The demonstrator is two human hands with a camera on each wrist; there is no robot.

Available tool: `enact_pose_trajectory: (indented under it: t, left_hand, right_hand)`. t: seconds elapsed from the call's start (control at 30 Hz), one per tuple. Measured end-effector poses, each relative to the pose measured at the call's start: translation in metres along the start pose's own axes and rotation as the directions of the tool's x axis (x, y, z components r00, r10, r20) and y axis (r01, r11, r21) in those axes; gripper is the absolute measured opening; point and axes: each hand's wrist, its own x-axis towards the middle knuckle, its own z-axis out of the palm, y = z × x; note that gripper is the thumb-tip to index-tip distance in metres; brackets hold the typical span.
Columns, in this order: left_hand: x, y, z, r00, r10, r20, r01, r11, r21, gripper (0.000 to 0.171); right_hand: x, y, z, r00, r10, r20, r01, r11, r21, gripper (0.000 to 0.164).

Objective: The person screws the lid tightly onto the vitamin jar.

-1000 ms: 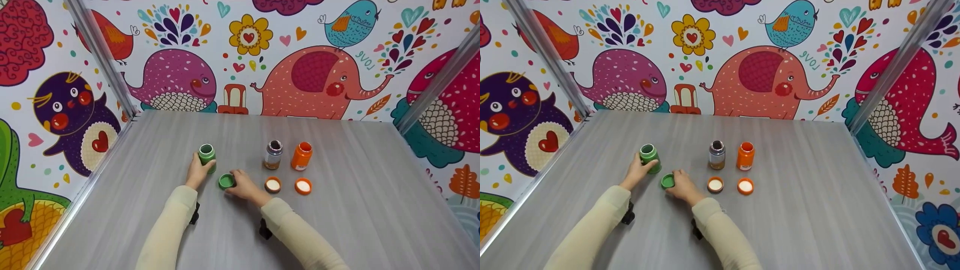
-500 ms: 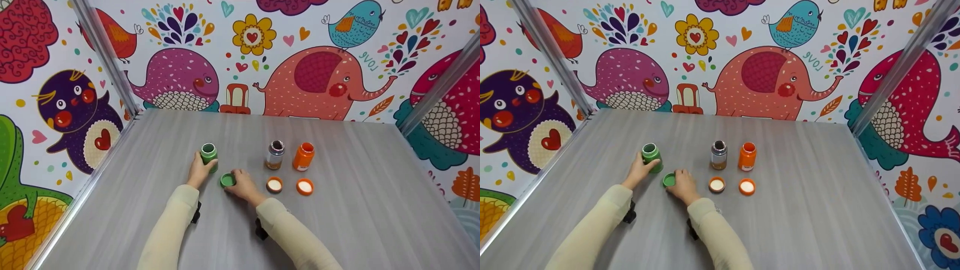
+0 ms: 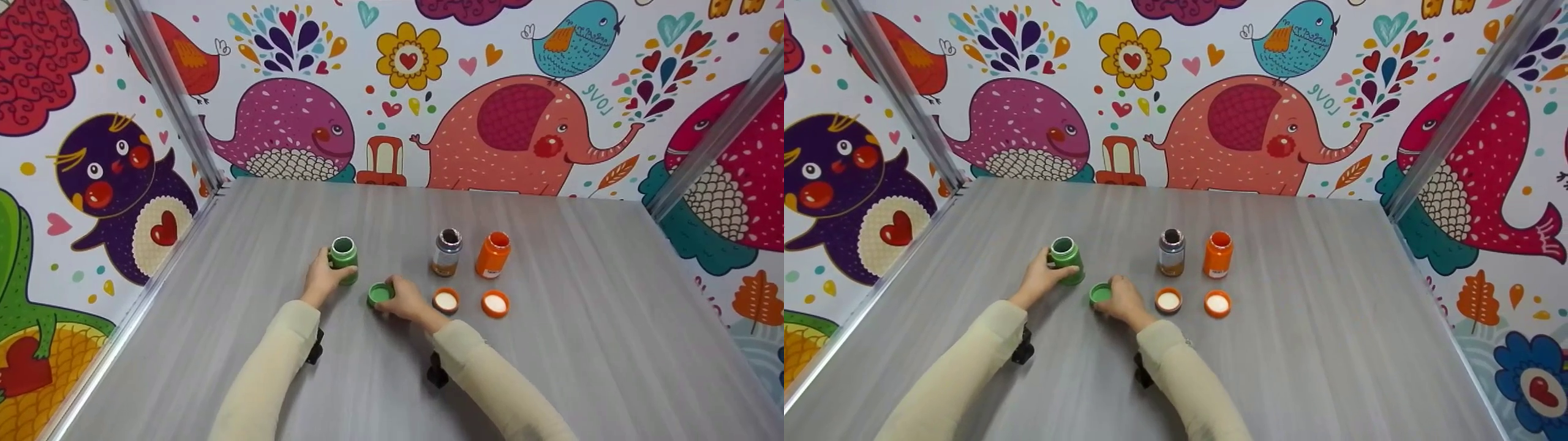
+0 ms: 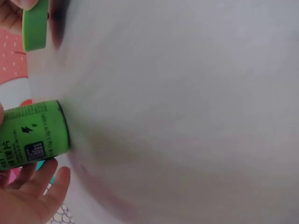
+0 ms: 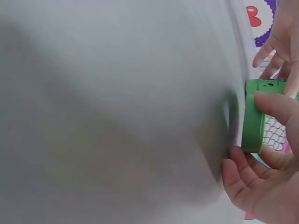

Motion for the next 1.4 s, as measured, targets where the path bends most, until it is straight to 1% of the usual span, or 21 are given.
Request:
enact_pose_trajectory:
  t: [0.1, 0.17, 0.3, 0.4, 0.5, 0.57, 0.8, 0.9, 1.03, 1.2, 1.4]
  left_hand:
    - [-0.004, 0.004, 0.007, 0.999, 0.023, 0.030, -0.023, 1.000, -0.005, 0.059]
    - [-0.007, 0.007, 0.012, 0.998, 0.050, 0.045, -0.050, 0.999, -0.007, 0.058]
    - [-0.016, 0.012, 0.022, 0.994, 0.088, 0.064, -0.087, 0.996, -0.025, 0.055]
    - [-0.023, 0.017, 0.028, 0.988, 0.120, 0.095, -0.117, 0.992, -0.042, 0.056]
    - [-0.029, 0.020, 0.032, 0.980, 0.155, 0.127, -0.151, 0.988, -0.038, 0.059]
    - [-0.033, 0.021, 0.035, 0.975, 0.175, 0.136, -0.172, 0.985, -0.029, 0.060]
    - [-0.046, 0.028, 0.040, 0.969, 0.168, 0.179, -0.167, 0.986, -0.022, 0.059]
    - [-0.050, 0.029, 0.044, 0.962, 0.189, 0.195, -0.188, 0.982, -0.025, 0.061]
    - [-0.053, 0.030, 0.051, 0.955, 0.204, 0.214, -0.200, 0.979, -0.038, 0.061]
    - [-0.056, 0.033, 0.058, 0.949, 0.207, 0.237, -0.201, 0.978, -0.050, 0.059]
    - [-0.056, 0.033, 0.060, 0.949, 0.201, 0.244, -0.197, 0.980, -0.042, 0.060]
  right_hand:
    - [-0.005, 0.008, -0.008, 0.999, -0.038, -0.026, 0.038, 0.999, -0.008, 0.048]
    - [-0.008, 0.014, -0.013, 0.997, -0.059, -0.048, 0.058, 0.998, -0.017, 0.048]
    - [-0.014, 0.024, -0.021, 0.991, -0.106, -0.080, 0.102, 0.993, -0.052, 0.048]
    - [-0.018, 0.030, -0.027, 0.985, -0.139, -0.107, 0.132, 0.989, -0.068, 0.048]
    - [-0.022, 0.031, -0.032, 0.978, -0.159, -0.135, 0.151, 0.986, -0.070, 0.048]
    - [-0.024, 0.031, -0.036, 0.976, -0.164, -0.147, 0.154, 0.985, -0.073, 0.047]
    - [-0.031, 0.035, -0.048, 0.950, -0.251, -0.187, 0.235, 0.966, -0.103, 0.048]
    - [-0.035, 0.037, -0.054, 0.948, -0.257, -0.187, 0.244, 0.966, -0.091, 0.049]
    - [-0.039, 0.041, -0.060, 0.944, -0.266, -0.195, 0.251, 0.963, -0.097, 0.049]
    - [-0.044, 0.044, -0.068, 0.934, -0.286, -0.215, 0.272, 0.958, -0.094, 0.049]
    - [-0.050, 0.041, -0.078, 0.941, -0.283, -0.185, 0.270, 0.959, -0.090, 0.050]
